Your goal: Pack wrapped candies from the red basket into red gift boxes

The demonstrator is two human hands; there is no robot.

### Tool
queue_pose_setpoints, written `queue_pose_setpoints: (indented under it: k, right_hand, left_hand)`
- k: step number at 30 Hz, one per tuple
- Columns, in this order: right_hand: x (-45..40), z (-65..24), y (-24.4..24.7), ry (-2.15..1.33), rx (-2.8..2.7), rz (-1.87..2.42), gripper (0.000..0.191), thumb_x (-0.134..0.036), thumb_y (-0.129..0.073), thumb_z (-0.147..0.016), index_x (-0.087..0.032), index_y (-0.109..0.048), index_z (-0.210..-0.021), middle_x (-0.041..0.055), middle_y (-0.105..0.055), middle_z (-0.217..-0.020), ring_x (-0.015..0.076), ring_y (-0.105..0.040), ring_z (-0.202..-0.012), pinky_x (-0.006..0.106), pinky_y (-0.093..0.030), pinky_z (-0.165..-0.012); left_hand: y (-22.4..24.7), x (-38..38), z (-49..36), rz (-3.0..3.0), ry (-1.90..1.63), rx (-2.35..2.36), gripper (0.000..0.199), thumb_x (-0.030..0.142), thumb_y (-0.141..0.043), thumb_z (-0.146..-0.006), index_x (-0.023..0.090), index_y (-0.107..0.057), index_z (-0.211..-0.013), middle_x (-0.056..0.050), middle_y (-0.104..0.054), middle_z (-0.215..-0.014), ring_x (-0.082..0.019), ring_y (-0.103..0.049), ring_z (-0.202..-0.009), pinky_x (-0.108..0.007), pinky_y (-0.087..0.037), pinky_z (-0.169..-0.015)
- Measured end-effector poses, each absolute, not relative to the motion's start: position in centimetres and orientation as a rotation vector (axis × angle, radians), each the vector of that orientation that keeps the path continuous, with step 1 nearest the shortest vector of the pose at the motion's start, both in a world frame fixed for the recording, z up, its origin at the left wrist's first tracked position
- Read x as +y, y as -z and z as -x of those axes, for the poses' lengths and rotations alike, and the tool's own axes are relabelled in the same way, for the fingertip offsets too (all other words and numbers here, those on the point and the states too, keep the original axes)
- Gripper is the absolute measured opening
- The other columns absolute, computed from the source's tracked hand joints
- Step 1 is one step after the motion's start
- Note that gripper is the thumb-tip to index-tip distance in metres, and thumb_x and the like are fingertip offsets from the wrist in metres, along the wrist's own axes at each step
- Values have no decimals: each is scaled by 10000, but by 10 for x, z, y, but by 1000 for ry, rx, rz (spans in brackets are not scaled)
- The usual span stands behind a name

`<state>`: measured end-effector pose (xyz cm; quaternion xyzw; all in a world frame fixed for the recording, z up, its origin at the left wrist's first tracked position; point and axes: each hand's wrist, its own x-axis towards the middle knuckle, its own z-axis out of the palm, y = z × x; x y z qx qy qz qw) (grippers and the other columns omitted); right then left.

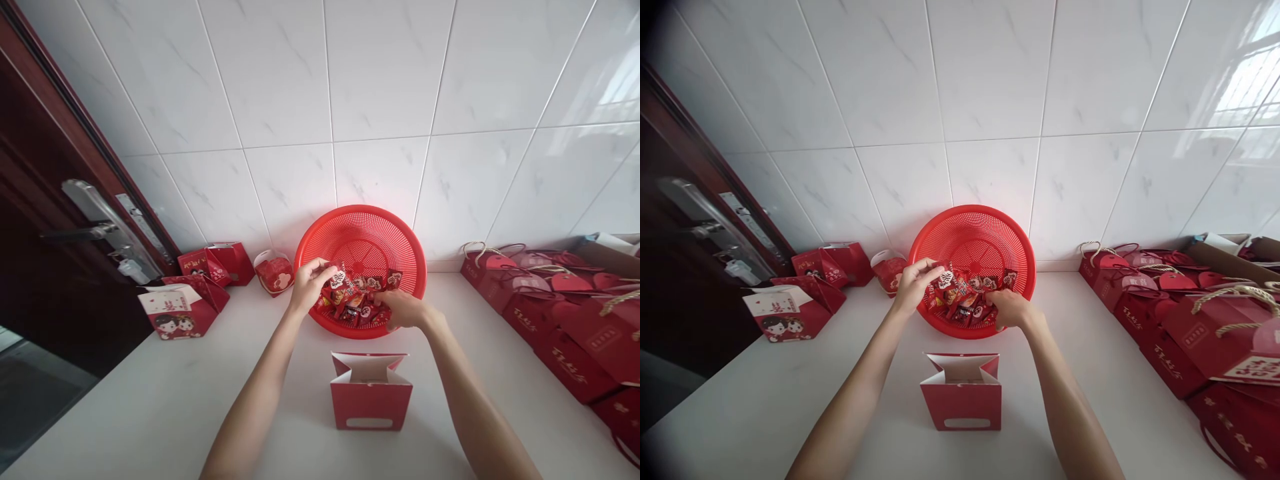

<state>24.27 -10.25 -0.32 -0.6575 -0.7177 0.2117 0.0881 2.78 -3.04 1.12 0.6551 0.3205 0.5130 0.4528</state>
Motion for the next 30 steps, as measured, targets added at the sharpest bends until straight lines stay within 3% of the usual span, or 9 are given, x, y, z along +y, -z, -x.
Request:
queue_pose_setpoints:
  k: [6, 11, 17, 23, 27, 30]
  right_hand:
    - [-105, -252, -4, -642, -2085, 1820, 158, -109, -592, -809, -209, -695, -874, 45, -691, -832, 199, -613, -735, 268, -412, -599]
    - [-107, -262, -10, -578, -1952, 1632, 247, -322, -479, -937, -188, -674, -866, 27, -643, -725, 173, -565, -664, 283, -431, -613]
    - [-110, -263, -11, -708, -1648, 1255, 398, -582, -616, -858, -188, -641, -907, -24, -545, -638, 141, -493, -576, 277, -411, -554]
    - [-114, -256, -16, -889, -1572, 1079, 446, -601, -692, -832, -195, -595, -990, -64, -497, -606, 111, -438, -559, 250, -365, -541]
    - [-114, -251, -16, -901, -1577, 1065, 442, -584, -706, -836, -204, -600, -1035, -79, -454, -575, 102, -400, -522, 242, -312, -500]
    - [-113, -245, -17, -828, -1503, 1076, 436, -587, -713, -825, -210, -607, -1016, -92, -415, -542, 98, -375, -499, 245, -302, -493]
  left_hand:
    - [-10, -30, -27, -1635, -1260, 799, 293, 457, -768, -692, 177, -698, -749, -11, -696, -742, -180, -639, -748, -287, -501, -727]
    - [-6, -28, -28, -1633, -1281, 815, 310, 436, -762, -715, 175, -710, -874, -41, -743, -849, -207, -688, -819, -319, -535, -773]
    - [0, -31, -34, -1704, -1315, 785, 278, 365, -728, -761, 179, -729, -968, -96, -757, -1070, -237, -699, -1004, -355, -549, -891]
    - [2, -41, -42, -1876, -1226, 742, 205, 341, -652, -832, 183, -769, -888, -88, -757, -989, -238, -693, -953, -338, -543, -843]
    - [-3, -54, -45, -1951, -1048, 707, 317, 431, -612, -896, 175, -759, -781, -64, -717, -815, -210, -654, -796, -305, -508, -715]
    - [-7, -61, -47, -1948, -902, 661, 336, 484, -656, -876, 175, -768, -811, -52, -696, -785, -193, -621, -728, -295, -482, -669]
